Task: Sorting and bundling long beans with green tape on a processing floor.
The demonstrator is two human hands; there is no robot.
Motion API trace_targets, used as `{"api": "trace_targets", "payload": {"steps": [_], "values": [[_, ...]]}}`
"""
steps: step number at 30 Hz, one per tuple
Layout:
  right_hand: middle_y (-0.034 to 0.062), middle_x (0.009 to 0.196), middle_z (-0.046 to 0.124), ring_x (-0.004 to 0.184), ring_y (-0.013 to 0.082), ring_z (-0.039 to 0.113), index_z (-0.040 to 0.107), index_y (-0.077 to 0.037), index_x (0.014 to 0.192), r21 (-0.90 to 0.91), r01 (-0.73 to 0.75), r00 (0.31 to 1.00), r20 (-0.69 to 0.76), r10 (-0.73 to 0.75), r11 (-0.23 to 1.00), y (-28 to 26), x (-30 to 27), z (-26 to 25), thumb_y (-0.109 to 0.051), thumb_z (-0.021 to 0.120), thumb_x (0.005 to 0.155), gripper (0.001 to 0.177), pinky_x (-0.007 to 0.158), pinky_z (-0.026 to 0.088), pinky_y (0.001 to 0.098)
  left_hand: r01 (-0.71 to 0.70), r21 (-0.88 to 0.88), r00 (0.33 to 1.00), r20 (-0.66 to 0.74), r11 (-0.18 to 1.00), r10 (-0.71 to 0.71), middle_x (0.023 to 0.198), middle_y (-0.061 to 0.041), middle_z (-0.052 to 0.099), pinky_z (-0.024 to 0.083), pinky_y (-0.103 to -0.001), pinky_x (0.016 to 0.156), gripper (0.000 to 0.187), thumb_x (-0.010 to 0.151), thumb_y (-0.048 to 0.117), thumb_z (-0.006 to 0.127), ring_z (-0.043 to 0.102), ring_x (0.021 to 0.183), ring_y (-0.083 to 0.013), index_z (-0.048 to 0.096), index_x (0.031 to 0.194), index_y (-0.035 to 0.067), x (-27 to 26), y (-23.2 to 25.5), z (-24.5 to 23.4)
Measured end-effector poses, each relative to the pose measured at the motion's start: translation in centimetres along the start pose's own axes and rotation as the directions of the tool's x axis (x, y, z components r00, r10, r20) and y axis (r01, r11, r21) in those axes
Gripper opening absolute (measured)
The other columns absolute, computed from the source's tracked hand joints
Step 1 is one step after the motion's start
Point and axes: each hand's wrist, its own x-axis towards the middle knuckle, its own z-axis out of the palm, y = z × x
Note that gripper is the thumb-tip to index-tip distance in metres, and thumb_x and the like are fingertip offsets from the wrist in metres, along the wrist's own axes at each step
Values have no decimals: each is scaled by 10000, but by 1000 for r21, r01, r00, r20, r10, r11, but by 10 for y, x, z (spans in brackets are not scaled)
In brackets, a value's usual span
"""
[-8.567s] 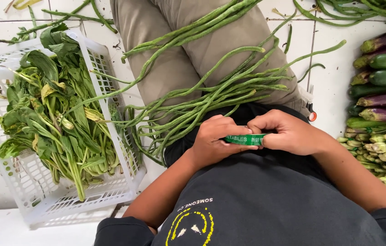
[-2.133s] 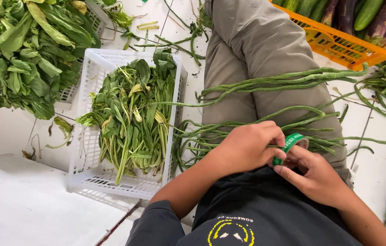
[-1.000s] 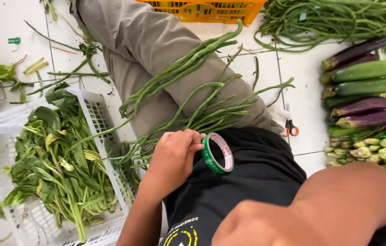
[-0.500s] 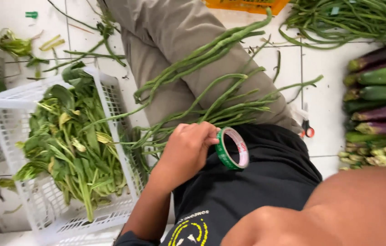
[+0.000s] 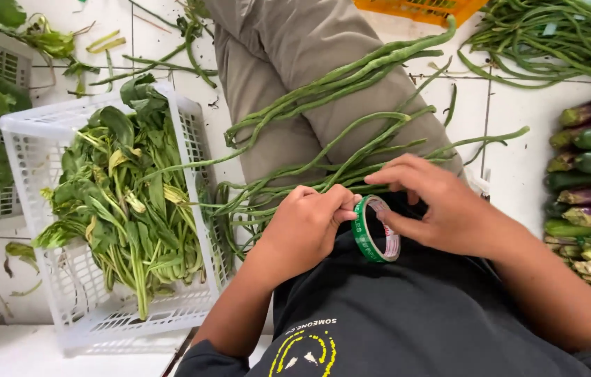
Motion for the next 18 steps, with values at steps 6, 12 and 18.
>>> {"api": "trace_targets", "payload": {"steps": [6,12,18], "values": [[1,819,693,611,119,586,744,-100,1136,112,20,995,-98,-8,993,29,-7,28,16,691,842,320,546,462,255,-88,-103,990,-116,991,75,1075,-115,722,518,-382,903,138,847,-46,642,668,972,-289,578,954,13,15,23,-5],[10,831,712,622,145,606,737,-62,1046,92,89,984,-165,-73,992,31,-12,32,-25,715,858,194,548,482,277,-24,-193,999,-30,981,18,1067,-132,710,545,-368,829,155,824,-80,628,711,962,-287,541,915,12,15,28,-2],[12,873,758,647,135,660,744,-56,1054,111,138,978,-174,-118,984,45,-24,27,-50,753,849,205,566,517,255,144,-299,987,118,943,-113,886,-43,680,528,-266,658,261,854,-114,550,602,702,-149,655,1070,-11,6,26,-2]]}}
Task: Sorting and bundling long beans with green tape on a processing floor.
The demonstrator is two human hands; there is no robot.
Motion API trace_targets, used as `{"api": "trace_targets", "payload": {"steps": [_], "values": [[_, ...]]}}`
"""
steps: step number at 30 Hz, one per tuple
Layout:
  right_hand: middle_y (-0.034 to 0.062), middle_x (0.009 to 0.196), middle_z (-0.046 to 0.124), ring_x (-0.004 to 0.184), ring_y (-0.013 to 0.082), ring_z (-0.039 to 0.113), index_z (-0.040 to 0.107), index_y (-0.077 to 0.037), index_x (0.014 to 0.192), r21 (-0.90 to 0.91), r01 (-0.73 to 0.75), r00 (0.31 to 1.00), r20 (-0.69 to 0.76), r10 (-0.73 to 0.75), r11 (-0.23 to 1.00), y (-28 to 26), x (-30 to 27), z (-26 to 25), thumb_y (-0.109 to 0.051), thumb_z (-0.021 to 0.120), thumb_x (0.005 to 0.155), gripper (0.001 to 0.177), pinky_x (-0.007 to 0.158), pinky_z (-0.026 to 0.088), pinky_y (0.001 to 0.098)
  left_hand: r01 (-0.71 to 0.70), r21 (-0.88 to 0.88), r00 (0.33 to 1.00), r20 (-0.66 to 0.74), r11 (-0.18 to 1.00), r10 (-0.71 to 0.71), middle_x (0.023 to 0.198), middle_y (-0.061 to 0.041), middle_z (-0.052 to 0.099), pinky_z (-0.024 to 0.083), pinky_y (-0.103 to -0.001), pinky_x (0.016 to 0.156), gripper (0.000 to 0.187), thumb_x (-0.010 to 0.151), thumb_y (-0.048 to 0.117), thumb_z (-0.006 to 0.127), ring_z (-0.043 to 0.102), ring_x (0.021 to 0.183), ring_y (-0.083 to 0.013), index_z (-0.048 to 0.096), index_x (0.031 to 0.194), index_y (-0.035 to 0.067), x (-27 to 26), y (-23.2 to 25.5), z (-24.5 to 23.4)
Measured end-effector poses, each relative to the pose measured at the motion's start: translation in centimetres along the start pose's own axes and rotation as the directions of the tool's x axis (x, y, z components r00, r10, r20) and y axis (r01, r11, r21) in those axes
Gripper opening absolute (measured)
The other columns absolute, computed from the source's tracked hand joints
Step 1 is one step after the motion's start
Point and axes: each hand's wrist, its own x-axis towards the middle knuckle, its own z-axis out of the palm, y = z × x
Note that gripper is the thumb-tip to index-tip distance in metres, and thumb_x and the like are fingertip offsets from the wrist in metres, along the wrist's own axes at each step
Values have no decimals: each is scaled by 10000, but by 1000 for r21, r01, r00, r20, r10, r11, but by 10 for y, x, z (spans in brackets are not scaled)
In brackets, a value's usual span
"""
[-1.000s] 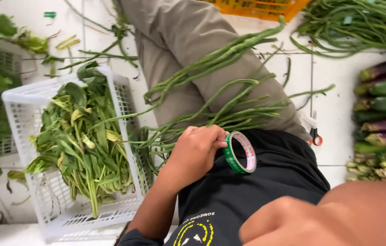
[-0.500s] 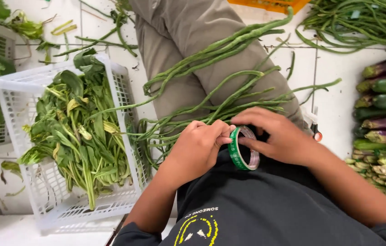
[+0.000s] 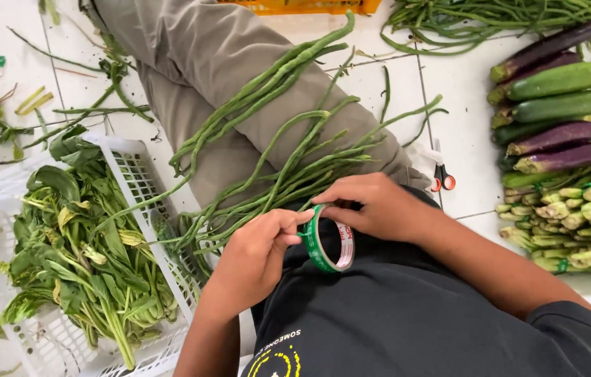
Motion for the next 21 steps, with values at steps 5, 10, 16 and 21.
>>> {"api": "trace_targets", "payload": {"steps": [5,10,16,21], "values": [[37,835,712,650,109,592,731,-32,934,29,-153,900,-410,152,988,75,-51,-30,-7,653,958,86,599,457,226,-77,100,996,52,992,72,1160,-81,776,531,-313,703,167,807,-72,617,636,719,-201,544,910,38,3,7,-2],[30,847,618,720,102,512,668,-7,1070,55,-518,588,-701,402,854,183,-116,-34,-101,653,1077,95,673,439,233,-107,141,989,120,984,90,1238,-53,764,521,-285,711,211,810,-54,647,639,687,-163,558,977,37,2,8,-5],[186,1128,506,872,272,542,627,46,1269,-123,-817,513,-602,612,564,279,-202,8,-170,768,888,460,773,506,388,-116,128,975,205,985,88,1120,-69,777,550,-303,673,248,837,-76,590,714,725,-190,599,1081,-27,4,8,-14],[134,984,621,826,240,572,666,14,1219,-165,-780,553,-633,542,603,266,-204,9,-128,801,898,376,742,482,365,-26,-28,912,409,999,35,1409,-56,672,584,-326,631,196,846,-80,572,718,699,-234,438,925,38,6,4,-19]]}}
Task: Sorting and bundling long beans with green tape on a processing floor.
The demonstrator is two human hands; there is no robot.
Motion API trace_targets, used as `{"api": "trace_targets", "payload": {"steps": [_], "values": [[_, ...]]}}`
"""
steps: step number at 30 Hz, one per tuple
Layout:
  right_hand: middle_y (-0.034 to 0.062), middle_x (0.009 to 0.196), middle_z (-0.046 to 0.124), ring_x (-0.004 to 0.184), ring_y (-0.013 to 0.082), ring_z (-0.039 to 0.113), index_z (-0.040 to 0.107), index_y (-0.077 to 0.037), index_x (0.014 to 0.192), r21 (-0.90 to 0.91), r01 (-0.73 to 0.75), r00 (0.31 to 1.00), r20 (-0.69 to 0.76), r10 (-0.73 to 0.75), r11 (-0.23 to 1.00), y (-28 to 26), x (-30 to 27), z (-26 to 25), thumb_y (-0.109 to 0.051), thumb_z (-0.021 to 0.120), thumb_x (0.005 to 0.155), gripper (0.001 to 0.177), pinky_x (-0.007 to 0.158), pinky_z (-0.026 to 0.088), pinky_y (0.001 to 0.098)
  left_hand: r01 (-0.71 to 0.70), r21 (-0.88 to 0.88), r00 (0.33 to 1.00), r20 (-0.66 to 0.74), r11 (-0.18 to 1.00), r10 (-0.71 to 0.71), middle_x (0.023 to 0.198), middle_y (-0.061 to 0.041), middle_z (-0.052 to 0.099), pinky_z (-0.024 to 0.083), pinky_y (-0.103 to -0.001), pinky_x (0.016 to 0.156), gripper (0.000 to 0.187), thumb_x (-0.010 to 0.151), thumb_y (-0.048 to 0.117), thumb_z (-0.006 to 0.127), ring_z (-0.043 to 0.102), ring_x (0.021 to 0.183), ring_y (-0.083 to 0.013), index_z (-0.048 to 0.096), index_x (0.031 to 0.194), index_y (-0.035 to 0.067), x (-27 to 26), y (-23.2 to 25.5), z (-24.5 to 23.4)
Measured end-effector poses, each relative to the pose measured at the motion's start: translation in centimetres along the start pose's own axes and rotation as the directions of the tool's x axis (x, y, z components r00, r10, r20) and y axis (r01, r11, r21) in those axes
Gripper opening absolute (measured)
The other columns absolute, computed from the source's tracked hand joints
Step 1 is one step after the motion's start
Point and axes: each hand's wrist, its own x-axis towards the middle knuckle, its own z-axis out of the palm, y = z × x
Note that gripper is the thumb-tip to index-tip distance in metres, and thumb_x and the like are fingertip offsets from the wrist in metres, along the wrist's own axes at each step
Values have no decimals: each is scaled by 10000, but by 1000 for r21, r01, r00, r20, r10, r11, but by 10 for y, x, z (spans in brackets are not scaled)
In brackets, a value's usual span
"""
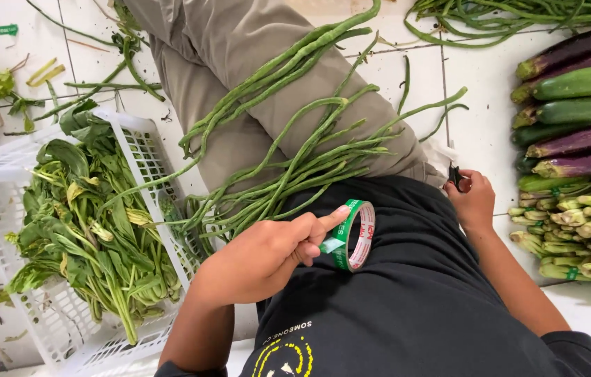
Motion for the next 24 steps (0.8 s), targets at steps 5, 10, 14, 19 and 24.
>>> {"api": "trace_targets", "payload": {"steps": [5,10,14,19,24], "values": [[67,769,634,685,201,593,627,18,1323,38,-206,975,90,202,978,-9,1,-12,-148,783,935,450,669,490,331,43,-7,996,73,999,-42,942,-35,730,555,-325,643,365,840,-76,548,675,688,-202,527,1194,10,-4,-4,-11],[10,887,714,880,218,713,714,-151,1321,-98,-320,938,107,330,942,47,17,11,-278,811,903,448,814,572,384,64,-64,928,372,996,-36,987,-139,748,555,-529,648,72,1054,203,511,682,834,-459,531,1068,135,-4,-27,-9],[153,973,644,677,229,643,618,3,1340,263,-397,918,100,384,879,13,20,-17,-126,680,1026,345,494,548,334,-41,56,993,113,998,35,933,-94,675,538,-449,732,57,958,112,589,662,876,-338,534,955,99,0,-27,-8],[104,1037,615,749,172,622,531,36,1388,400,-352,933,77,352,846,-46,36,-57,-30,579,1059,338,538,508,275,-42,-24,999,-30,999,41,954,-22,613,537,-304,735,577,831,-131,563,641,782,-162,542,1397,-18,-3,-15,-23],[71,1129,593,858,127,642,480,32,1398,607,-92,990,-30,139,789,-88,43,-81,-122,611,1163,310,622,558,210,-40,159,991,-122,987,60,1209,-104,746,526,-385,709,158,873,-20,646,707,849,-269,517,940,43,4,-1,-28]]}}
